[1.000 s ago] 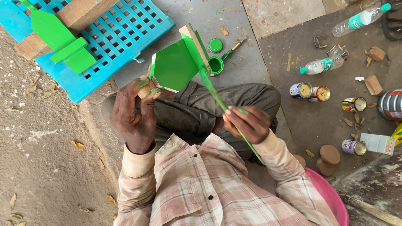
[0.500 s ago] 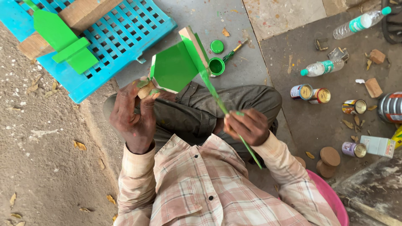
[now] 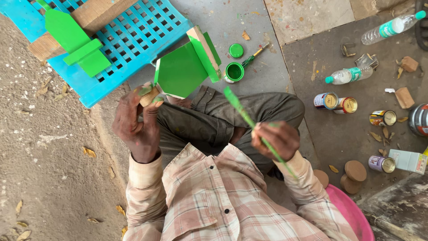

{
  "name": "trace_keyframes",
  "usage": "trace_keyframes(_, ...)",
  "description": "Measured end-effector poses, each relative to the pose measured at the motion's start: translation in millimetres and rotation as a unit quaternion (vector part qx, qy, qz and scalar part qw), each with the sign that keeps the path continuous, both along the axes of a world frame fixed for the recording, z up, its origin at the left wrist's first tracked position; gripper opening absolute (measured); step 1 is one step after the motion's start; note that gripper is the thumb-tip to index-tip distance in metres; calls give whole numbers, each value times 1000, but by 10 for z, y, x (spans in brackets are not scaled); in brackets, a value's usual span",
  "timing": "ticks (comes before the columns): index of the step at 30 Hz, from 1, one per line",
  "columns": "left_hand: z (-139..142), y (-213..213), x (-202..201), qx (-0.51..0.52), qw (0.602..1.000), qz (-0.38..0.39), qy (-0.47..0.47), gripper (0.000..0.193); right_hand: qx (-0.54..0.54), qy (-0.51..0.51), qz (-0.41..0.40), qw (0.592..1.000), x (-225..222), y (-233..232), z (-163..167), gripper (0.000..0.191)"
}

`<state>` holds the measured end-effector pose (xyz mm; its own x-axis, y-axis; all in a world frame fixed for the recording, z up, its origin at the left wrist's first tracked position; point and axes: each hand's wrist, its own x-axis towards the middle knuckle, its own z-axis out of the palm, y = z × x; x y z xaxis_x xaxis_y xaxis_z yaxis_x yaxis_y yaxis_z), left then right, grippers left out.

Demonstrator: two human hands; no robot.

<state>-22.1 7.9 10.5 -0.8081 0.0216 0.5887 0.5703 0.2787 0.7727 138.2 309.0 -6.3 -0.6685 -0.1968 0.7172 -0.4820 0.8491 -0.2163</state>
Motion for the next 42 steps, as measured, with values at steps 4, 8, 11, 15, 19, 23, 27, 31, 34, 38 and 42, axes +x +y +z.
trace_keyframes(4,-42,-134,16,-23,999,-17,29,25,-170,-39,-71,982,-87,149,-237,15)
trace_keyframes(8,-97,-202,-29,-6,998,-36,54,20,-312,-121,-135,933,-372,365,-486,13)
trace_keyframes(11,-76,-238,-3,10,998,-51,46,19,-276,-131,-176,936,-558,503,-612,14)
trace_keyframes(15,51,-345,184,-38,999,-35,16,26,-306,-159,-164,924,-852,563,-775,15)
trace_keyframes(19,97,-332,203,-14,998,-54,8,28,-249,-157,-172,940,-1125,550,-877,14)
trace_keyframes(23,108,-334,202,-27,998,-49,-3,30,-234,-174,-165,942,-1270,503,-890,13)
trace_keyframes(27,89,-336,209,-24,998,-52,-7,32,-182,-203,-175,946,-1360,479,-899,10)
trace_keyframes(31,75,-330,209,-9,998,-56,-11,32,-126,-208,-162,956,-1423,473,-925,9)
trace_keyframes(34,80,-339,216,-13,999,-49,-20,30,-115,-209,-149,960,-1410,490,-948,9)
trace_keyframes(38,103,-370,227,-39,998,-36,-33,27,-151,-211,-177,950,-1297,557,-960,8)
trace_keyframes(42,133,-350,191,-38,998,-41,-15,28,-154,-197,-184,951,-1147,641,-947,10)
